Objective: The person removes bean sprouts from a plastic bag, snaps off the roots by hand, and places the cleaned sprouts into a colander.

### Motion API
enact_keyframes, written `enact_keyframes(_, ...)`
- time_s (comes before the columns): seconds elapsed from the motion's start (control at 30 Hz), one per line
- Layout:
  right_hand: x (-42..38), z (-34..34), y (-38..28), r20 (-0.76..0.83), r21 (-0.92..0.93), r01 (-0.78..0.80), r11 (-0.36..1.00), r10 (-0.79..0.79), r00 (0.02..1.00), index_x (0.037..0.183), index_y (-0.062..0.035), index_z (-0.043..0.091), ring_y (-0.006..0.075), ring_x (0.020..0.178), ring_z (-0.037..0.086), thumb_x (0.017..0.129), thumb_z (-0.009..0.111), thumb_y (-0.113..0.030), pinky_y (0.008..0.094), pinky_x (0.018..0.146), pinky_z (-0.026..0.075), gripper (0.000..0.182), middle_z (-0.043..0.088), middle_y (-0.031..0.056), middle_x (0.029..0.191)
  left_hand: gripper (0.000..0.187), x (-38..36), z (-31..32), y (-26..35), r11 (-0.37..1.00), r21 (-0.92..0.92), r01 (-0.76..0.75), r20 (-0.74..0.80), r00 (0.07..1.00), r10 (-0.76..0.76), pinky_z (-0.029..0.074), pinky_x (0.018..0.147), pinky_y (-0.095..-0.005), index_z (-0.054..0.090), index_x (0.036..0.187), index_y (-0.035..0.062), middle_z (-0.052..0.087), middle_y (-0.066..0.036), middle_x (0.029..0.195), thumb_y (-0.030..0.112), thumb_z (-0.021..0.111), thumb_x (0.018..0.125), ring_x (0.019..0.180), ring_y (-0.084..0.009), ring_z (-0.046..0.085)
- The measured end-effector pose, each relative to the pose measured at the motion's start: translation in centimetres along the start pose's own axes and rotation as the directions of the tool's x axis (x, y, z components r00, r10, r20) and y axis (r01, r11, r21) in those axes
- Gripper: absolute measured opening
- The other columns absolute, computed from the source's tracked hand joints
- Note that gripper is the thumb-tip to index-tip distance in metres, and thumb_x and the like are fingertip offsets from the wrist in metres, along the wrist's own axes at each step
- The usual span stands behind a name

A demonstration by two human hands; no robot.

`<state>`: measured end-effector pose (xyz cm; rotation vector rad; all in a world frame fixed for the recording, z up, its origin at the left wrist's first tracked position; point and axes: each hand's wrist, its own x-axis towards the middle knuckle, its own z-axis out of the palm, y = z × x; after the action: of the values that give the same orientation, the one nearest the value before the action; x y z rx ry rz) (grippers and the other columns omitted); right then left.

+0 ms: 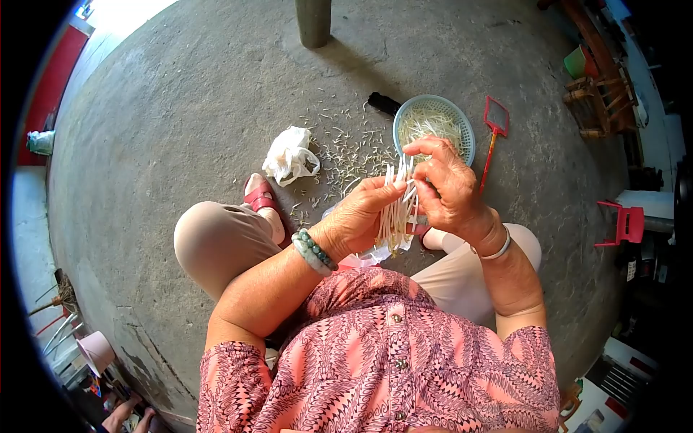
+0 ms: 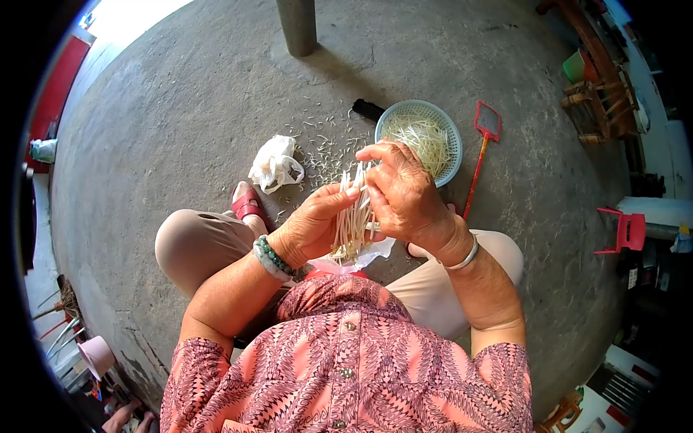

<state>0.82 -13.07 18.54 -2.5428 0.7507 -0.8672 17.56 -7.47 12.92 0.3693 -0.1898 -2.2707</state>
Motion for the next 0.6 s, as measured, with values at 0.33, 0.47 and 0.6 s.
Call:
enact_keyframes(0.33,-0.1,0.0,-0.4,-0.027,0.114,-0.188,0.976,0.192,0.981,0.077,-0.0001,0.051,0.0285,0.091,0.059,0.071,0.052,0.007,0.0351,0.079,0.047,0.009,0.059,0.0156,0.102,0.032,-0.1,-0.2,-0.5,0.998,0.064,0.019,-0.012,1.000,-0.018,0.055,0.084,-0.0462,0.056,0.114,0.0016,0.062,-0.012,0.108,0.027,0.054,0.094,0.098,-0.0235,0.063)
enact_keyframes(0.47,0.1,-1.7,-0.4,-0.081,0.203,-0.319,0.926,0.340,0.937,0.078,-0.0007,0.051,0.0199,0.092,0.059,0.079,0.049,0.004,0.0317,0.082,0.047,0.005,0.060,0.0135,0.106,0.036,0.0,-0.1,-0.3,0.999,0.038,0.018,0.001,1.000,-0.018,0.054,0.085,-0.0449,0.053,0.119,-0.0011,0.061,-0.014,0.110,0.026,0.053,0.095,0.098,-0.0241,0.063)
enact_keyframes(0.6,-0.6,-3.2,-0.3,-0.016,0.637,-0.383,0.669,0.509,0.861,0.083,0.0002,0.052,0.0171,0.078,0.059,0.088,0.049,-0.006,0.0322,0.078,0.049,0.009,0.061,0.0166,0.098,0.039,0.2,-0.7,0.2,1.000,-0.004,0.001,-0.019,1.000,-0.001,0.054,0.086,-0.0446,0.051,0.123,-0.0027,0.060,-0.016,0.113,0.024,0.053,0.095,0.098,-0.0241,0.063)
